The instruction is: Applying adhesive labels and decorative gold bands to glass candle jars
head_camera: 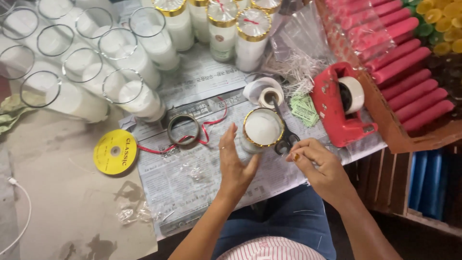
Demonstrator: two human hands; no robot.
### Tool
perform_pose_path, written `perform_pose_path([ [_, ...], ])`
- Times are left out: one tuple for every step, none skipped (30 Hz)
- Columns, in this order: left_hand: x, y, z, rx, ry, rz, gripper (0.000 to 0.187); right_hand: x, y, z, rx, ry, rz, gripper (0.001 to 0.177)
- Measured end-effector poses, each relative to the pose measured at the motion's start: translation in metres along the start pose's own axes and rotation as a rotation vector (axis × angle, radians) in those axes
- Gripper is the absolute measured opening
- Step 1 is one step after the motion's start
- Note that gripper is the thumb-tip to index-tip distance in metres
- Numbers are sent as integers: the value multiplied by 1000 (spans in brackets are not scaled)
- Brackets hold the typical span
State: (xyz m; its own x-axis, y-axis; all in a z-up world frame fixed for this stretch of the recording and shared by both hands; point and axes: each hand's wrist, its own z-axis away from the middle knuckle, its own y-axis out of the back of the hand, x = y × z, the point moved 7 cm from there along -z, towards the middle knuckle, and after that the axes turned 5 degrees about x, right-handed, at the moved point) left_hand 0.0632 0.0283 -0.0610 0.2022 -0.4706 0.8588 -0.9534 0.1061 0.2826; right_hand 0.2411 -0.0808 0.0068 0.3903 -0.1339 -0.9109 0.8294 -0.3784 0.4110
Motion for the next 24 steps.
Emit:
perform_pose_path([
  [4, 11, 0, 9, 2, -5, 95, -3, -3, -4, -9, 5, -1, 25],
  [6, 21, 3, 1, 35, 43, 56, -6, -5, -5, -17, 13, 36, 27],
  [9, 31, 6, -7, 67, 90, 21, -8, -6, -6, -24, 23, 73, 29],
  [18, 35, 4, -4, 71, 88, 21, -9, -10, -6, -30, 22, 73, 29],
  [28, 36, 3, -41, 71, 112, 22, -11, -13, -5, -40, 36, 104, 28],
  [38, 36, 1, -80, 69, 137, 28, -14, -16, -5, -48, 49, 136, 28],
  [45, 35, -1, -78, 71, 137, 28, -17, -18, -5, -51, 49, 138, 28],
  [57, 33, -4, -96, -11, 89, 40, -21, -19, -5, -46, 71, 166, 29],
  [70, 29, -7, -113, -93, 40, 52, -25, -19, -5, -42, 94, 194, 30],
  [69, 27, -7, -115, -95, 43, 52, -24, -18, -4, -38, 94, 195, 30],
  [69, 25, -7, -102, -101, 34, 29, -22, -16, -4, -45, 80, 182, 29],
  [69, 23, -7, -93, -107, 28, 13, -19, -14, -2, -48, 63, 168, 28],
  [75, 23, -8, -100, -110, 32, 13, -11, -12, -4, -41, 59, 169, 28],
  [79, 24, -7, -107, -85, 86, 13, 0, -7, -4, 6, -5, 18, 29],
  [84, 25, -7, -115, -58, 139, 13, 12, -3, -4, 54, -68, -134, 29],
  [86, 25, -8, -118, -60, 140, 13, 35, 1, -1, 57, -69, -135, 29],
  [87, 26, -9, -112, -49, 148, 12, 64, 4, 2, 76, -173, -320, 27],
  [88, 29, -9, -103, -35, 152, 12, 93, 4, 7, 88, -279, -508, 47],
  [88, 29, -8, -105, -33, 149, 12, 98, -1, 14, 87, -282, -511, 47],
  [87, 29, -8, -107, -28, 150, 12, 98, -12, 19, -36, -274, -616, 75],
  [86, 28, -8, -110, -23, 152, 12, 98, -23, 25, -161, -265, -720, 107],
  [86, 27, -7, -113, -22, 150, 12, 101, -28, 26, -160, -267, -722, 107],
  [85, 27, -7, -116, -9, 147, 11, 101, -32, 27, -177, -235, -723, 102],
  [84, 26, -7, -117, 2, 144, 11, 101, -37, 26, -195, -200, -724, 98],
])
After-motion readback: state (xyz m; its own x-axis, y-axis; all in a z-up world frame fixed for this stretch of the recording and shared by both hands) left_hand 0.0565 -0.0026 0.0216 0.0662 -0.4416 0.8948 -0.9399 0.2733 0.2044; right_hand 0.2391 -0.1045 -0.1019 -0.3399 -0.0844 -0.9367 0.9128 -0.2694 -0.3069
